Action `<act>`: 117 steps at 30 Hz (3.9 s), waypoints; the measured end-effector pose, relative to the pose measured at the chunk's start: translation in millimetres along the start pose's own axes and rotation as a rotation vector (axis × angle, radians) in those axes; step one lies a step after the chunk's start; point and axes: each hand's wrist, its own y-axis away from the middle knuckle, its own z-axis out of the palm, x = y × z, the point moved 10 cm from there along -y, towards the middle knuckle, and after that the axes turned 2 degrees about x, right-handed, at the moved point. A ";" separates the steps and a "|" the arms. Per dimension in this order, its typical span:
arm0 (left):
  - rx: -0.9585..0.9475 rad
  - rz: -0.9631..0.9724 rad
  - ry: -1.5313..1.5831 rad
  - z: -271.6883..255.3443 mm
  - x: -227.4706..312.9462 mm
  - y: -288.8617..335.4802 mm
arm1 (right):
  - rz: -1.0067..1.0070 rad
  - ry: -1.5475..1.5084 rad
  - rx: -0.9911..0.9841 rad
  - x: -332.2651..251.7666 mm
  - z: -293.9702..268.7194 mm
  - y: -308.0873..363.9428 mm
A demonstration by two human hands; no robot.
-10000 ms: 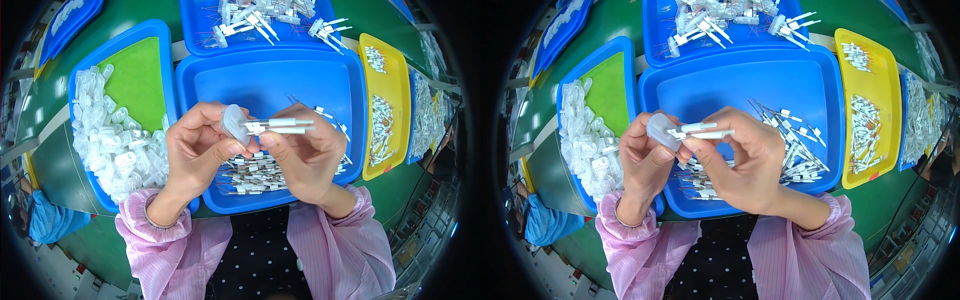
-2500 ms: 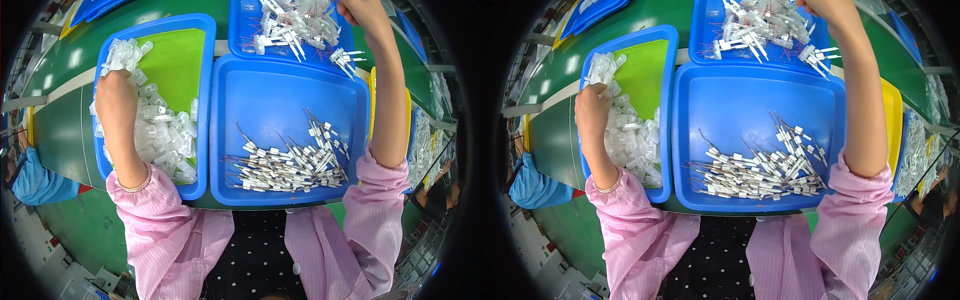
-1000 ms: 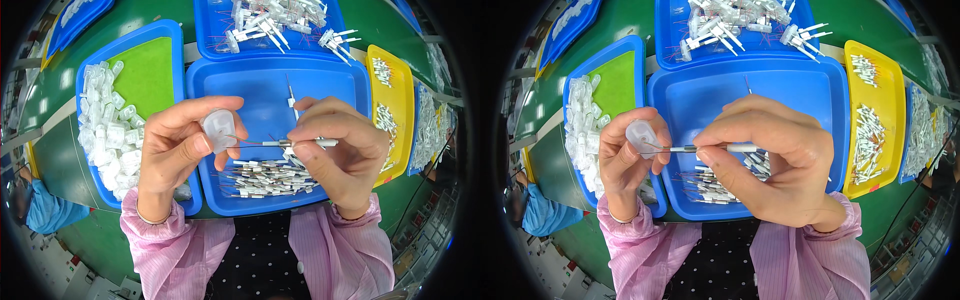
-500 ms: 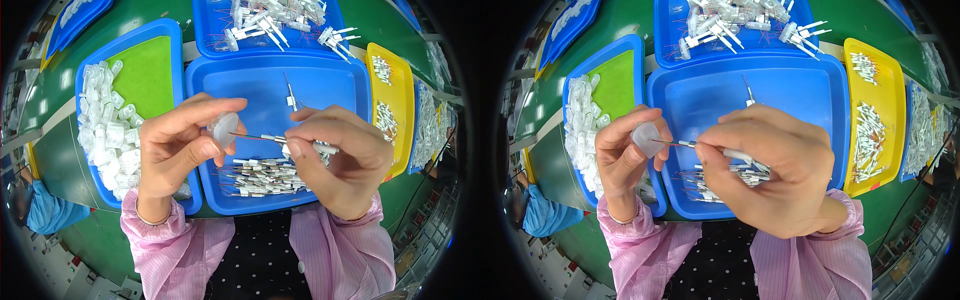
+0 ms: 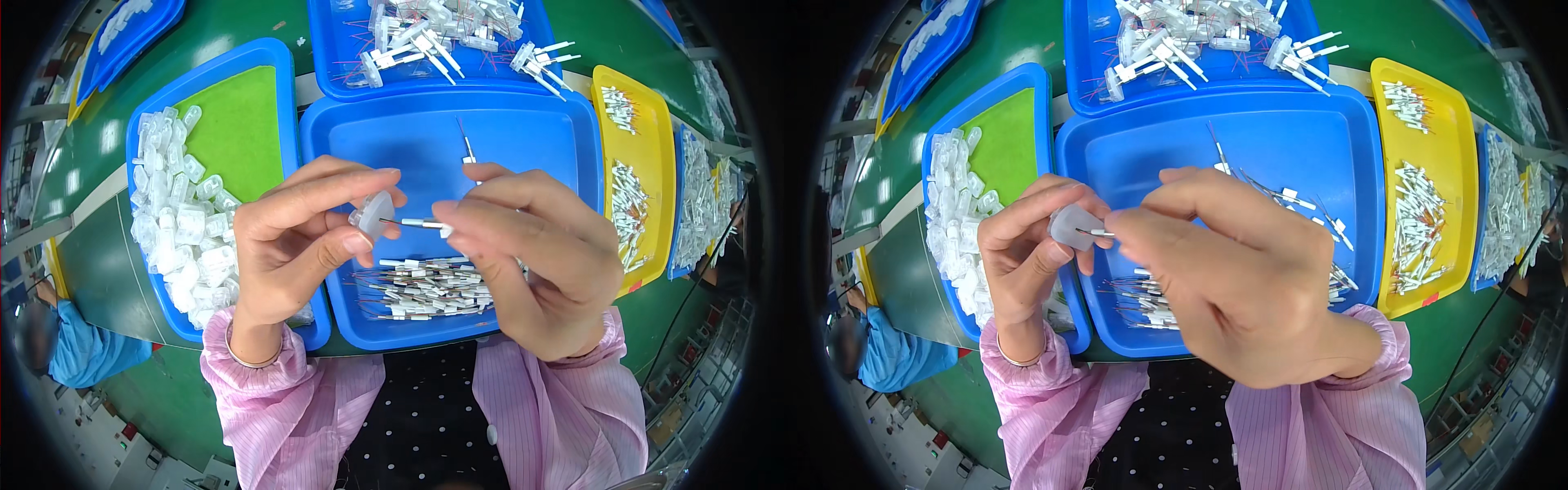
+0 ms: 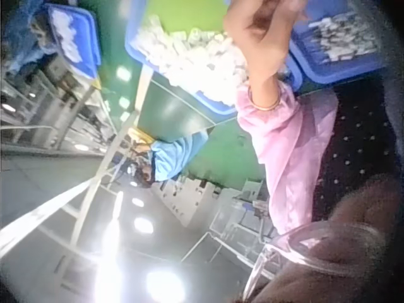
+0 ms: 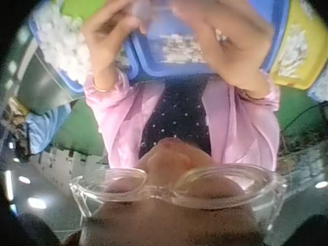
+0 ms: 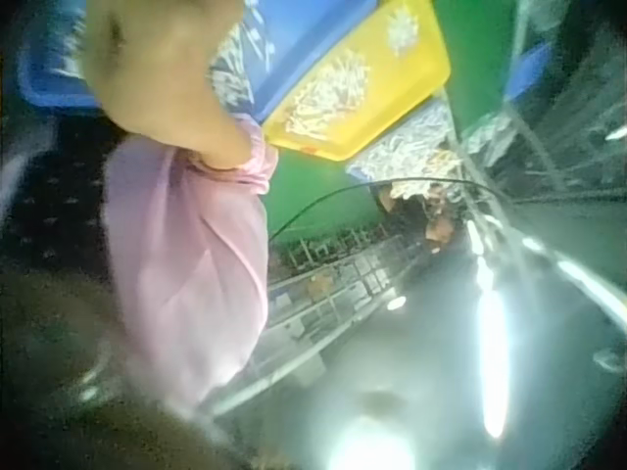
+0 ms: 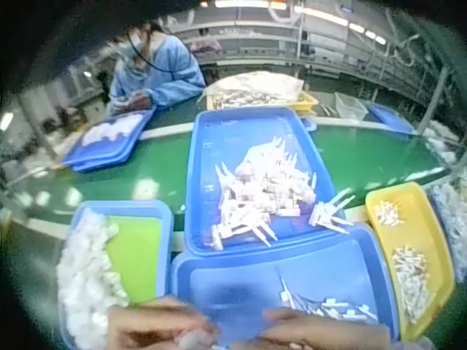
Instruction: The person repeatedly picks up small white plastic housings and thin wire components from blue and yellow trays. They insert the wire ends into the plastic housings by hand, creating assembled units. The process is repetitive, with the person handling one unit at a time and placing the finished items into a central blue tray.
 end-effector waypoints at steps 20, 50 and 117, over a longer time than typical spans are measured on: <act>0.117 0.071 -0.277 3.6 -8.6 12.8 | -0.239 -0.015 0.101 2.9 17.1 18.1; 0.056 -0.148 0.146 9.1 -32.4 5.1 | 0.202 1.136 -0.024 201.4 -210.5 17.6; 0.030 -0.091 0.362 9.0 -19.2 6.5 | -0.173 -0.054 -0.042 -14.3 -16.5 9.0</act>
